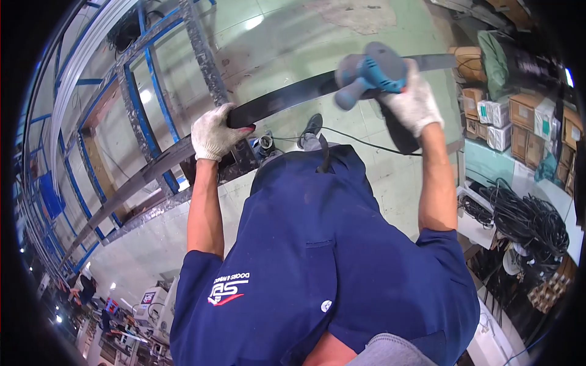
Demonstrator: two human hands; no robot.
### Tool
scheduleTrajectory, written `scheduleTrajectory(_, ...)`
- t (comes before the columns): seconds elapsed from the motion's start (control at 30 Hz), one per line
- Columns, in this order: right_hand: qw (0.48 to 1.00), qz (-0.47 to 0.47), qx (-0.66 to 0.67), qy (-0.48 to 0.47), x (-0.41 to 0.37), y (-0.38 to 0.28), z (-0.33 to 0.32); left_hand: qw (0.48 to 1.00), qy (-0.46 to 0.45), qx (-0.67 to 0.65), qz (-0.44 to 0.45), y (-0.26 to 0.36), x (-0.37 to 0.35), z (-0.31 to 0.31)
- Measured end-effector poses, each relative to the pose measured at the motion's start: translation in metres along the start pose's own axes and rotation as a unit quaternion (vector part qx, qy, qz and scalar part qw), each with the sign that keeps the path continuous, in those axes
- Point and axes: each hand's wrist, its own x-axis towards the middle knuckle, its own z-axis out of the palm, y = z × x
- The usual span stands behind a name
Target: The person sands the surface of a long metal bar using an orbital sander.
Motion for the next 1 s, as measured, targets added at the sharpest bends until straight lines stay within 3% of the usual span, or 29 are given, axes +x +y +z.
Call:
scheduleTrajectory(0.13,0.991,0.120,-0.026,0.050,0.020,0.037,-0.041,1.000,0.017,-0.003,0.015,0.000,0.001,0.001)
scheduleTrajectory(0.3,0.976,0.207,0.054,0.049,0.040,0.068,-0.058,0.999,0.016,-0.028,0.016,-0.002,0.000,0.001)
scheduleTrajectory(0.47,0.985,0.170,0.022,0.030,0.020,0.030,-0.039,1.000,-0.011,-0.019,0.000,0.002,0.002,-0.004)
scheduleTrajectory(0.6,0.997,0.061,-0.036,0.021,-0.003,-0.019,0.004,1.000,-0.014,-0.012,-0.002,-0.001,0.003,-0.001)
scheduleTrajectory(0.77,0.997,0.048,-0.013,-0.066,-0.034,-0.096,0.043,1.000,0.002,-0.012,0.018,-0.005,0.002,0.004)
scheduleTrajectory(0.87,0.990,0.040,-0.072,-0.113,-0.036,-0.111,0.061,0.999,0.013,-0.023,0.031,-0.009,0.002,0.007)
scheduleTrajectory(1.0,0.993,0.013,-0.070,-0.099,-0.035,-0.108,0.062,1.000,0.003,-0.012,0.027,-0.006,0.002,0.002)
